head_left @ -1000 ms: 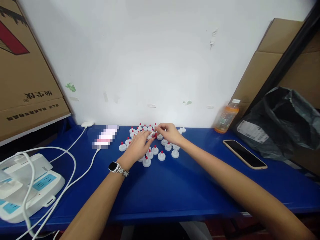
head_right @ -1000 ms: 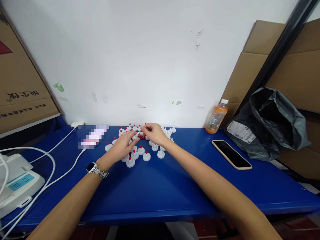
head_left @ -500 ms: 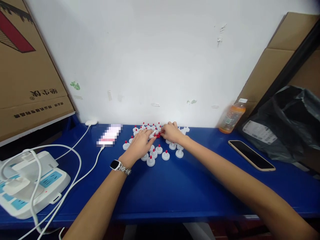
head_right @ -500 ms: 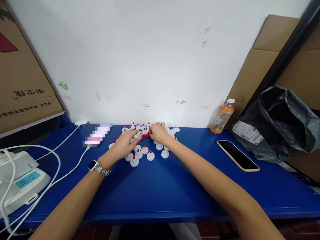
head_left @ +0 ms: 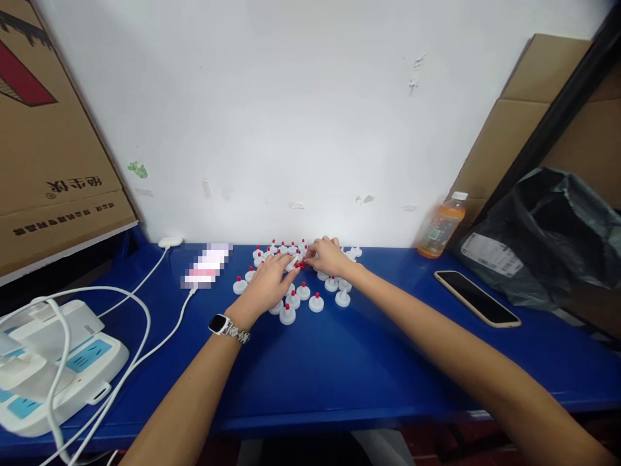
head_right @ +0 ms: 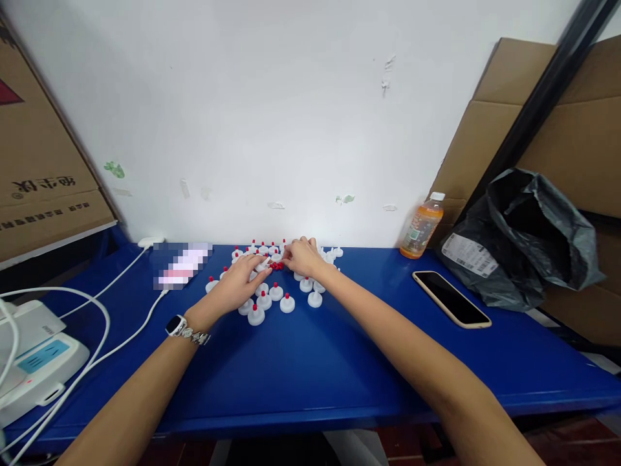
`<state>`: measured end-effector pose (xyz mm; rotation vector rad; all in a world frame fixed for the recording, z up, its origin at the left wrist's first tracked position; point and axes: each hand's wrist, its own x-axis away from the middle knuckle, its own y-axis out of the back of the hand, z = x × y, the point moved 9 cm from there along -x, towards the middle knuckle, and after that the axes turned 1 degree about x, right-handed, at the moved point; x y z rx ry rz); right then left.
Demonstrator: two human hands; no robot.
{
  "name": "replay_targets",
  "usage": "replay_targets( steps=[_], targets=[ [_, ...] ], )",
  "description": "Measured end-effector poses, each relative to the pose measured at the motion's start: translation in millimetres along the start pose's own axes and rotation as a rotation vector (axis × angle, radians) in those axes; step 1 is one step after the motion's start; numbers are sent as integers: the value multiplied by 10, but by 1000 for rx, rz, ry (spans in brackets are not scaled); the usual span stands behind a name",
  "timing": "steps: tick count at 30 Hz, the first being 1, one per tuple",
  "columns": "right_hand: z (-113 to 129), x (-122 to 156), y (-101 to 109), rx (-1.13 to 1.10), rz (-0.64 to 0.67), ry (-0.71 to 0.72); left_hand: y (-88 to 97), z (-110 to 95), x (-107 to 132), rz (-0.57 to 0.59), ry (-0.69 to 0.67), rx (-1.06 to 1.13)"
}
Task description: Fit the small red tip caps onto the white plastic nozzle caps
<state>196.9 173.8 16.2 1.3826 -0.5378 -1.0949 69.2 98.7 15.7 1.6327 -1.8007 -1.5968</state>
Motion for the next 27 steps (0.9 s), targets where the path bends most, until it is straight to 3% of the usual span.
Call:
replay_targets(
  steps=[5, 8, 11, 15, 21, 27],
  targets=[
    [35, 177, 242, -592, -194, -28, -15, -64, -13, 14, -40, 56],
    [66, 285, 199, -994, -206, -73, -9, -151, -13, 29, -86, 92],
    [105, 375, 104, -1214, -218, -144, -3, -220, -6, 38, -121, 120],
    [175, 466, 40, -1269, -265, -178, -30, -224, 8, 35, -112, 121],
    [316, 638, 205, -1073, -498, -137, -31, -195, 16, -44, -107, 124],
    [460, 620, 249, -1077, -481, -84, 49, -196, -11, -76, -80, 153]
  ],
)
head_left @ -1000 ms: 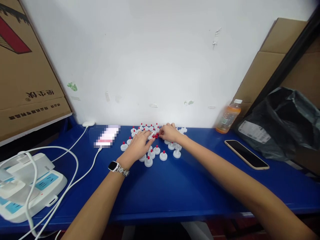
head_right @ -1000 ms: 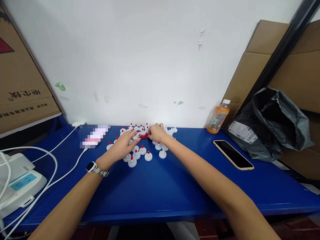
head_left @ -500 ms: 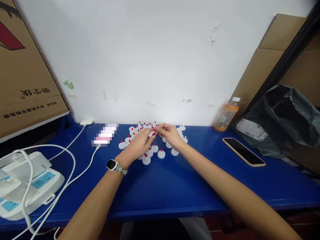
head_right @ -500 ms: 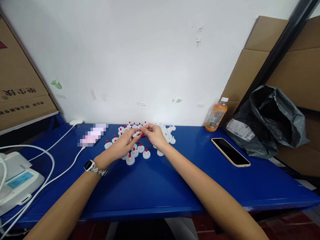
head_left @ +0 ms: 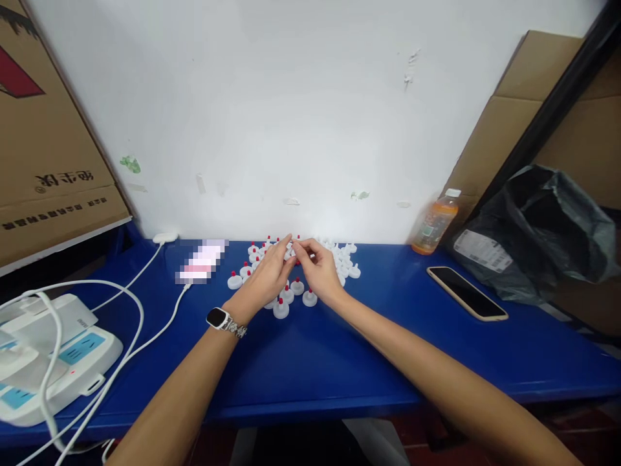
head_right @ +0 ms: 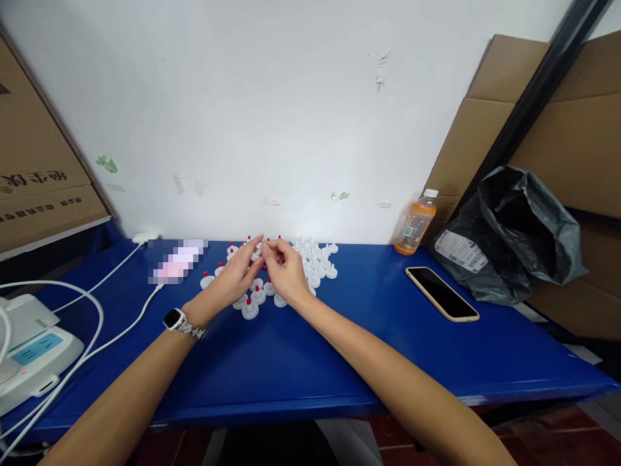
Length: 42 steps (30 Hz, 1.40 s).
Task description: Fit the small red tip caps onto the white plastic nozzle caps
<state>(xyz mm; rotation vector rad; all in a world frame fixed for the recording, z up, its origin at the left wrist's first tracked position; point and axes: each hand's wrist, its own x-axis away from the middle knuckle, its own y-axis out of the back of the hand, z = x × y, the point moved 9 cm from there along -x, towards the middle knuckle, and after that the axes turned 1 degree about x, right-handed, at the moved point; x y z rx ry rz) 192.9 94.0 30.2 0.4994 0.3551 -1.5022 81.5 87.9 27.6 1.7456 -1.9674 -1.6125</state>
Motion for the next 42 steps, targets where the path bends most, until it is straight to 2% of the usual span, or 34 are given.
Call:
replay_targets(
  steps=[3, 5, 8, 10, 13, 16, 18, 23, 26, 33, 38, 42],
  targets=[
    [-70, -123, 36, -57, 70, -30, 15, -9, 1, 14, 52, 15],
    [-163, -280, 157, -42, 83, -61, 39, 9, 13, 17, 89, 20],
    [-280, -602, 499, 147, -41, -40, 98, 42, 26, 9, 94, -12],
    [-373, -819, 625, 341, -66, -36, 115, 61, 28, 16, 76, -51],
    [-566, -1078, 558, 670, 47, -66, 90, 86, 26, 39, 60, -86],
    [-754, -1209, 360, 932, 201, -103, 41, 113, 26, 66, 67, -92],
    [-847, -1238, 234, 994, 281, -132, 20, 124, 26, 76, 69, -89],
    [-929, -1233, 39, 952, 379, -167, 3, 135, 23, 93, 69, -82],
    [-928, -1257, 69, 943, 379, -177, -2, 127, 25, 96, 71, -85],
    [-992, -1365, 432, 1105, 248, -188, -18, 46, 12, 93, 43, -92],
    [-1099, -1341, 426, 1132, 256, -197, -34, 50, 6, 98, 34, -99],
    [-1065, -1364, 414, 1076, 254, -180, -8, 93, 8, 86, 40, -117]
  ],
)
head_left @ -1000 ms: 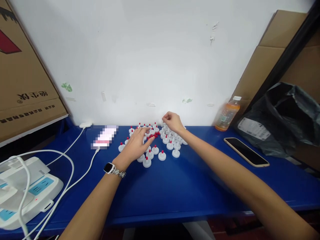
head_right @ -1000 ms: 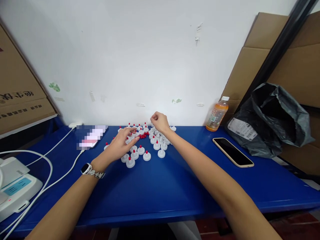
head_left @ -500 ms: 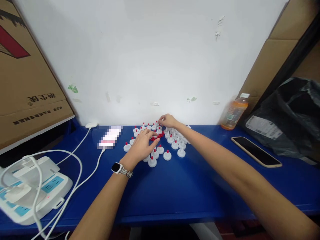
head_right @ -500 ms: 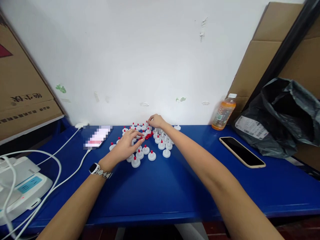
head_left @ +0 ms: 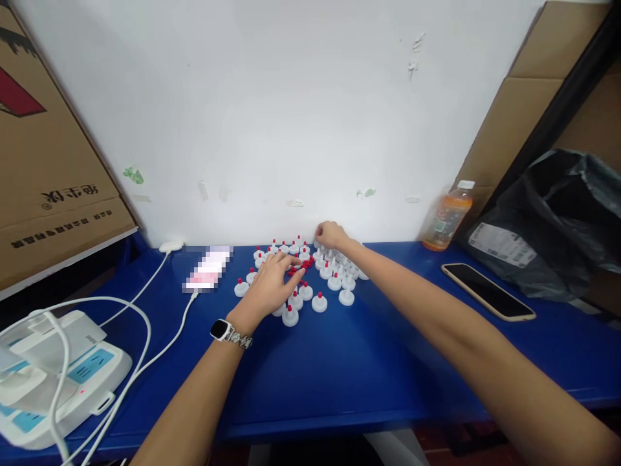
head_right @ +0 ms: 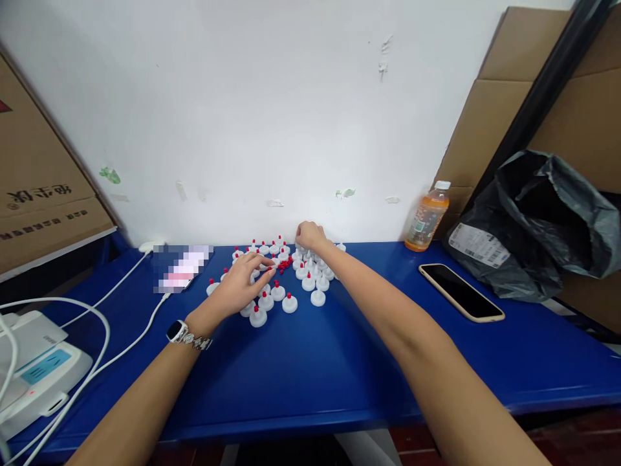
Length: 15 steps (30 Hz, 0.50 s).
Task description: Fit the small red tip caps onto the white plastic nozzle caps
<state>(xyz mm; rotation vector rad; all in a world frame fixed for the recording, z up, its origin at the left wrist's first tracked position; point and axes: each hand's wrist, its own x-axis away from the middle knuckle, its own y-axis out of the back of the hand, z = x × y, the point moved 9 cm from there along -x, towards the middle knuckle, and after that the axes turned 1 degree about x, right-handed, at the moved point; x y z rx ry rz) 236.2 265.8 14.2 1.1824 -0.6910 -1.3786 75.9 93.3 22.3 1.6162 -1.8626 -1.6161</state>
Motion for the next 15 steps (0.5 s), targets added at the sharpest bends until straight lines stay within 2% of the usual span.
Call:
replay_targets(
  steps=[3, 5, 7, 9, 12, 15],
  targets=[
    [72, 83, 147, -54, -36, 39, 78, 12, 5, -53, 19, -50],
    [190, 241, 278, -151, -78, 94, 152, -11, 11, -109, 24, -81],
    [380, 492, 396, -440, -106, 210, 194, -44, 17, -141, 21, -95],
    [609, 780, 371, -705, 10, 324, 188, -63, 16, -136, 16, -100],
    [803, 1119, 252, -897, 150, 359, 87, -41, 5, -51, 4, -88],
    [760, 1237, 196, -891, 105, 308, 19, 42, -6, 15, 2, -45]
  ],
)
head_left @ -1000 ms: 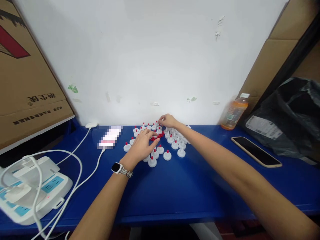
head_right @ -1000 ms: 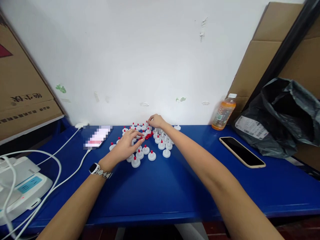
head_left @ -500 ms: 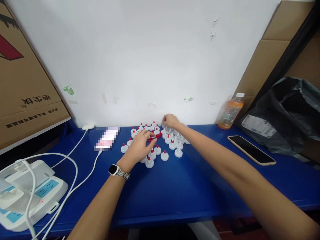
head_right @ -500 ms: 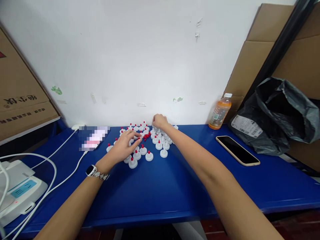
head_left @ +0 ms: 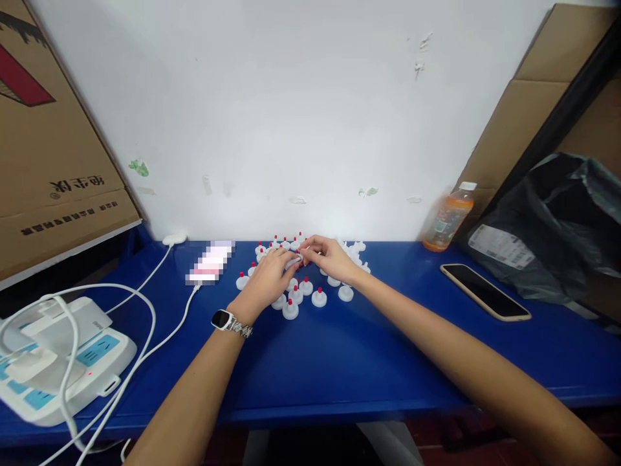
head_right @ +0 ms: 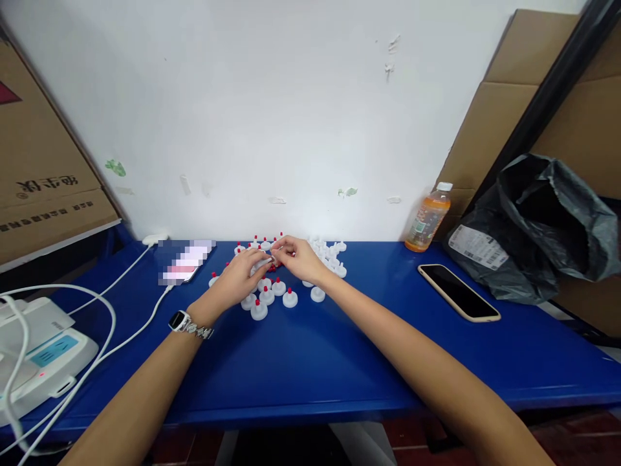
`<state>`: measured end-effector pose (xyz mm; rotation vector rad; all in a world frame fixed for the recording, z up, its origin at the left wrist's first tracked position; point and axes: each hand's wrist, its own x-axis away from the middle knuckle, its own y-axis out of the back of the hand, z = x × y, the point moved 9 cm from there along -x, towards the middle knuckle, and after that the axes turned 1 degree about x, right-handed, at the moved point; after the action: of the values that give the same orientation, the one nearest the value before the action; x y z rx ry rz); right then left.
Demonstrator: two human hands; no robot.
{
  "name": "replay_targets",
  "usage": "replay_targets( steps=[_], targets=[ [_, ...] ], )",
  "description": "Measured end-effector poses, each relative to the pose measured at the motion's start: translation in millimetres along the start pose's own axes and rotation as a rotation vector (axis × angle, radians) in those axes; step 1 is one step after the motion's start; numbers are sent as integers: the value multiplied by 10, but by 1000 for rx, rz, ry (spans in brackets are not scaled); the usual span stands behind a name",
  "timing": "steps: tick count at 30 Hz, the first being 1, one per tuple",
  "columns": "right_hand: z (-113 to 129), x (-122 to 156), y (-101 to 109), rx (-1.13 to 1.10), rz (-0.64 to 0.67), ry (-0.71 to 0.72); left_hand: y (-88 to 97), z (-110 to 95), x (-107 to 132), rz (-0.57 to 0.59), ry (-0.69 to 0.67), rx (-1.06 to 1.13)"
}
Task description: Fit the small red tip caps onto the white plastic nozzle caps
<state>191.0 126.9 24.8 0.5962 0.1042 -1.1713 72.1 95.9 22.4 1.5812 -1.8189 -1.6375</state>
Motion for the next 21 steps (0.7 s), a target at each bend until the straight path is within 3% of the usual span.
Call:
replay_targets(
  steps=[2, 5, 10, 17, 21],
  targets=[
    [-22, 40, 20, 133, -10, 9, 16, 74, -8, -6, 18, 23],
    [3, 99, -48, 361, 115, 49, 57, 129, -22, -25, 28, 37],
    [10, 171, -126, 577, 274, -8, 92, 53, -32, -46, -10, 76],
    [-72, 111, -209, 733, 294, 48, 54, 19, 22, -76, -37, 120],
    [-95, 115, -216, 792, 282, 53, -16, 56, 19, -37, -25, 160]
  ],
)
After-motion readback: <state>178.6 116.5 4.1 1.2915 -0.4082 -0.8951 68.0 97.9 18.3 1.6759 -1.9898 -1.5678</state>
